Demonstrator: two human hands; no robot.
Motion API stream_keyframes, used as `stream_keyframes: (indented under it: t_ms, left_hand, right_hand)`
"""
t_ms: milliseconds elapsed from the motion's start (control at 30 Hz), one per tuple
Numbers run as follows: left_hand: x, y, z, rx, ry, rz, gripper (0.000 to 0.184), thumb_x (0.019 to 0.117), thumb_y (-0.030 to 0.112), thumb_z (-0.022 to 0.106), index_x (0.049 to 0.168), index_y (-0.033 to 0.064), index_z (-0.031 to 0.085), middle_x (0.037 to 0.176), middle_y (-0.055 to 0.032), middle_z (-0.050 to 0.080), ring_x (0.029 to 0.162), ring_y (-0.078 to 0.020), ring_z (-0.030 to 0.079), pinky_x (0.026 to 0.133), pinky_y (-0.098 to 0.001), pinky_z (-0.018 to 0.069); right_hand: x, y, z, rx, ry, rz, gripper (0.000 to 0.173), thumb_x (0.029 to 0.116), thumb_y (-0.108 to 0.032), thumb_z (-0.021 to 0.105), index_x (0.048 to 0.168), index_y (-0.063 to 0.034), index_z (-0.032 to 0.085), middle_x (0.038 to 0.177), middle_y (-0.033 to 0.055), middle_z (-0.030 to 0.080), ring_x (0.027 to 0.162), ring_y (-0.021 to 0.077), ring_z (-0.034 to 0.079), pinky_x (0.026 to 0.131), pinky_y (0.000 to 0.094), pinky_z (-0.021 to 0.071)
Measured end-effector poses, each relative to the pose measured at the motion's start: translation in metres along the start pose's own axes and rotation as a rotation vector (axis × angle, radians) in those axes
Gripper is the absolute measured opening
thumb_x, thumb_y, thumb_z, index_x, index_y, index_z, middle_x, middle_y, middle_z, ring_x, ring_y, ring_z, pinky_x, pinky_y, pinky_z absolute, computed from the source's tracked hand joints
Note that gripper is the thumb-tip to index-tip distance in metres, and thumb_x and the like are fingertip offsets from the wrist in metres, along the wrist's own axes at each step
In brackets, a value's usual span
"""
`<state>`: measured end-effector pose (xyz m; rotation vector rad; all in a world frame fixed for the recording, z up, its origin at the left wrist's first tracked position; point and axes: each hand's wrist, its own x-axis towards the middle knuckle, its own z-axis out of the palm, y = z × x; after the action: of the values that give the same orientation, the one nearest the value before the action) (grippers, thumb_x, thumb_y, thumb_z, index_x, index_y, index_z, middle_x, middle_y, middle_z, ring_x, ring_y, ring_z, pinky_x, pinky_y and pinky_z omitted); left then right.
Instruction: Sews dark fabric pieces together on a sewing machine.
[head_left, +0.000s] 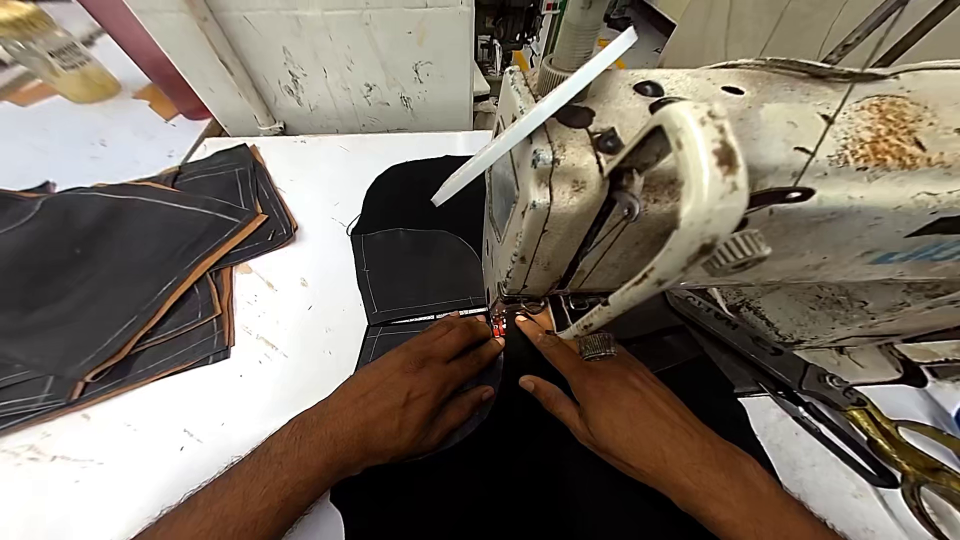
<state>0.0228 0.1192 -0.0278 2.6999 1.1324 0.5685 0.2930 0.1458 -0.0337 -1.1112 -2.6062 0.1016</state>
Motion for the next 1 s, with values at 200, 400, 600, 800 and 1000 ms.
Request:
stream_keyframes:
  t_ms: [200,400,600,800,1000]
  left_hand:
    - [0.0,-0.003,-0.007,-0.083,-0.026,-0.016,0.041,0.1084,0.037,0.043,0.13,0.0098,0.066,0.138,-0.0035,0.06,0.138,-0.0118,0.049,0.12,-0.0295,0.0359]
    - [-0.006,-0.018,-0.016,-0.036,-0.129,0.212,0.043,0.11,0.035,0.041,0.136,0.0084,0.064,0.146,-0.0085,0.057,0.145,-0.0194,0.044,0.125,-0.037,0.0306]
    - [-0.006,-0.023,-0.013,-0.05,-0.107,0.224,0.045,0.109,0.038,0.043,0.14,0.0125,0.063,0.147,-0.0073,0.057,0.145,-0.018,0.044,0.125,-0.0364,0.0308]
    - [0.0,-0.024,-0.015,-0.038,-0.097,0.171,0.044,0.1082,0.038,0.045,0.137,0.0123,0.065,0.144,-0.0069,0.058,0.145,-0.0172,0.044,0.125,-0.0363,0.0315]
    - [0.004,-0.025,-0.012,-0.005,-0.075,0.135,0.043,0.1079,0.04,0.045,0.137,0.0156,0.066,0.142,-0.0074,0.059,0.144,-0.0183,0.045,0.124,-0.0379,0.0331]
  right_hand:
    - [-0.041,-0.046,-0.029,0.012,0.004,0.083,0.051,0.1071,-0.045,0.047,0.139,-0.0082,0.063,0.144,0.009,0.063,0.138,0.0247,0.056,0.115,0.0437,0.0453]
    - [-0.093,-0.061,-0.05,0.094,-0.12,0.318,0.058,0.103,-0.047,0.057,0.14,-0.0026,0.061,0.147,0.0171,0.059,0.139,0.0331,0.053,0.118,0.0483,0.0393]
    - [-0.107,-0.05,-0.041,0.096,-0.202,0.416,0.076,0.102,-0.058,0.051,0.15,0.0007,0.05,0.158,0.0226,0.044,0.148,0.0405,0.04,0.123,0.0546,0.03]
    - [-0.095,-0.035,-0.037,0.098,-0.174,0.383,0.073,0.1036,-0.055,0.05,0.152,-0.0009,0.048,0.161,0.0192,0.042,0.151,0.0366,0.036,0.125,0.0516,0.0275]
    - [-0.084,-0.013,-0.033,0.092,-0.139,0.315,0.071,0.1042,-0.056,0.047,0.152,-0.0032,0.049,0.162,0.0146,0.041,0.153,0.0316,0.035,0.125,0.0499,0.0283]
